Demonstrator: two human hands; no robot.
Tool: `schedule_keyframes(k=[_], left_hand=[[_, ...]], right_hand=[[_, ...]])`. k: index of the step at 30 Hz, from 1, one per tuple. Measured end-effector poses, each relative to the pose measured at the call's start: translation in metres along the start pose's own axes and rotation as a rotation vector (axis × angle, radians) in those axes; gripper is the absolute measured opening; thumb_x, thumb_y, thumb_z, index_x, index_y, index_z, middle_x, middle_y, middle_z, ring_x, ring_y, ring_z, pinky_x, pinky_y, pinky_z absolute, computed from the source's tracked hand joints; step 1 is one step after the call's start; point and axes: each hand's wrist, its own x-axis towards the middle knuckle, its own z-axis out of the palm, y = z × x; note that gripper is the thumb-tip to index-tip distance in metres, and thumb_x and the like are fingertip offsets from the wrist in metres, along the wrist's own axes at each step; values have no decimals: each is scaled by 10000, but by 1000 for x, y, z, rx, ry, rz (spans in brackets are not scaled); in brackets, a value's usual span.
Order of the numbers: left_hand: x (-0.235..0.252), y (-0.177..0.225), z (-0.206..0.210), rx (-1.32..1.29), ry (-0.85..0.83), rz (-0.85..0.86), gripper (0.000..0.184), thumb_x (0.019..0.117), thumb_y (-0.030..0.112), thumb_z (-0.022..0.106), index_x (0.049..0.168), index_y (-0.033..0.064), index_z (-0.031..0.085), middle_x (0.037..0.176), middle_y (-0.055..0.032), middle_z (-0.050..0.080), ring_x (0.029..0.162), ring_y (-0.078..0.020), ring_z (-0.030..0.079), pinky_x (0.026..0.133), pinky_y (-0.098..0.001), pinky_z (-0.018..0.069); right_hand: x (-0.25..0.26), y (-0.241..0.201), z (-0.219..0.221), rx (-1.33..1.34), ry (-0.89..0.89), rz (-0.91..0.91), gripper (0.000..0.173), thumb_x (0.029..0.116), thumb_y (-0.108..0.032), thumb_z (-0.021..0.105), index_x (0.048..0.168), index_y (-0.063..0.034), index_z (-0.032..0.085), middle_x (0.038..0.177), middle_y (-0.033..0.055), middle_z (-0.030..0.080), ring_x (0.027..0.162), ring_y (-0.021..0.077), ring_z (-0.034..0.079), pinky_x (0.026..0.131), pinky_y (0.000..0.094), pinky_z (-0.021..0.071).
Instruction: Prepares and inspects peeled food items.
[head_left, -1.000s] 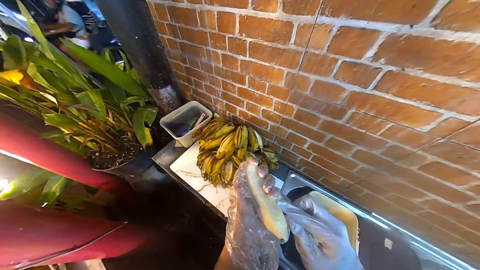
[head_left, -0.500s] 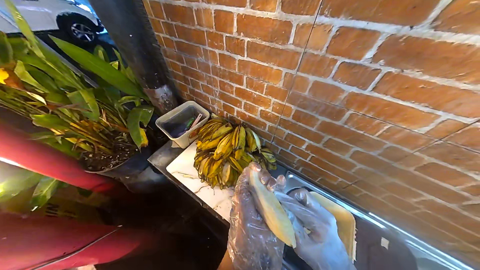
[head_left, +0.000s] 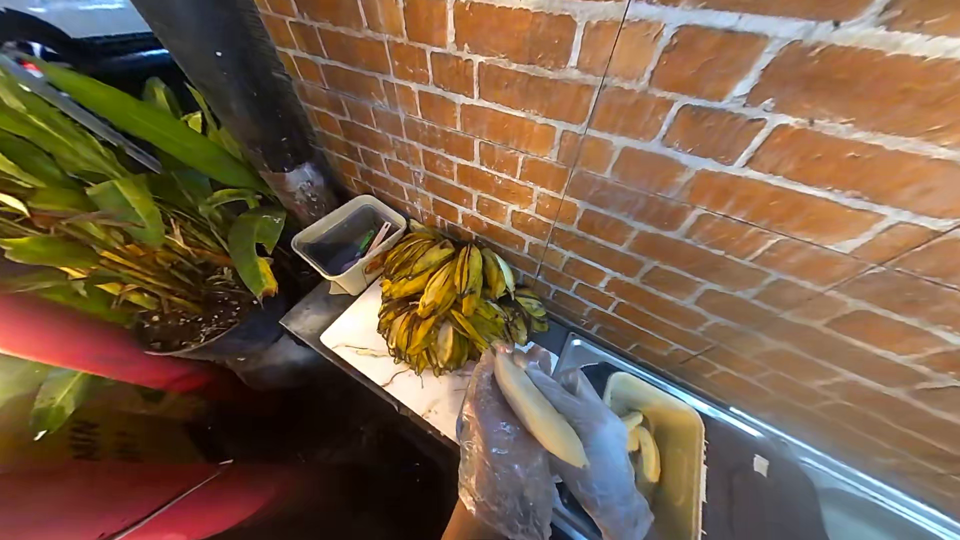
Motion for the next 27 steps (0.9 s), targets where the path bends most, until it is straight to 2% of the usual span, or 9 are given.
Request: schedule_keyframes(k=[4,8,10,12,14,19,23,25,27], left_hand=[[4,-14,-60,107,3,-82,409,1091,306,403,1354,41,569,1257,-179,655,1149,-282,651,956,-455,560],[4,-28,-136,239,111,-244,497,1110,248,368,1562,47,323,1482,-213,532,1332,-336,572,1103,-480,493],[9,-34,-163,360,189,-270,478,1106,208,398,1554,62,321,1441,-199,569,1263,-317,619,1039,-474,533],[16,-37,-175,494,266,-285,447,1097,234,452,1509,64,419,1314,-167,655,1120,-254,682,929,-433,580],[25,-38,-180,593,302,-280,417,1095,328,455,1392,55,559,1158,-147,700,987,-209,696,849,-404,594],[50,-18,-188,1069,315,-223,436,1113,339,397,1349,45,616,1193,-140,702,1055,-204,686,938,-412,570],[68,2,-190,1308,596,-94,378,1080,358,508,1199,57,703,1041,-139,747,907,-251,738,839,-480,610],[73,16,-188,1234,632,-114,372,1102,324,453,1283,60,642,1071,-156,731,859,-271,741,766,-477,626],[74,31,-170,969,654,-118,406,1108,360,429,1315,44,580,1024,-172,691,752,-277,703,638,-444,609]], right_hand=[[-15,28,31,-242,-111,-11,447,962,-244,651,1366,-434,657,1182,57,700,984,213,710,726,425,634],[-29,59,56,-324,-455,374,465,1060,-307,479,1508,-428,516,1354,134,626,1023,296,716,815,494,621],[-37,71,67,-10,-613,599,584,1042,-583,446,1569,-332,450,1439,94,614,1190,276,675,1005,532,554],[-44,70,82,230,-695,693,816,918,-729,569,1594,-302,404,1461,43,611,1277,212,632,1077,531,516],[-48,69,102,280,-720,658,820,918,-701,590,1607,-315,369,1495,-13,582,1325,158,593,1106,510,500],[-28,70,135,70,-693,662,693,1010,-610,462,1608,-272,377,1427,69,634,1265,253,639,1060,546,508],[-25,98,165,-139,-685,684,699,1014,-577,489,1601,-212,388,1466,139,581,1293,324,610,1068,561,497],[-30,108,163,-271,-738,656,730,1016,-589,490,1615,-193,356,1581,221,427,1360,404,537,1085,605,467],[-28,108,151,-291,-720,625,612,1045,-562,429,1572,-252,437,1548,212,461,1276,396,602,1026,602,514]])
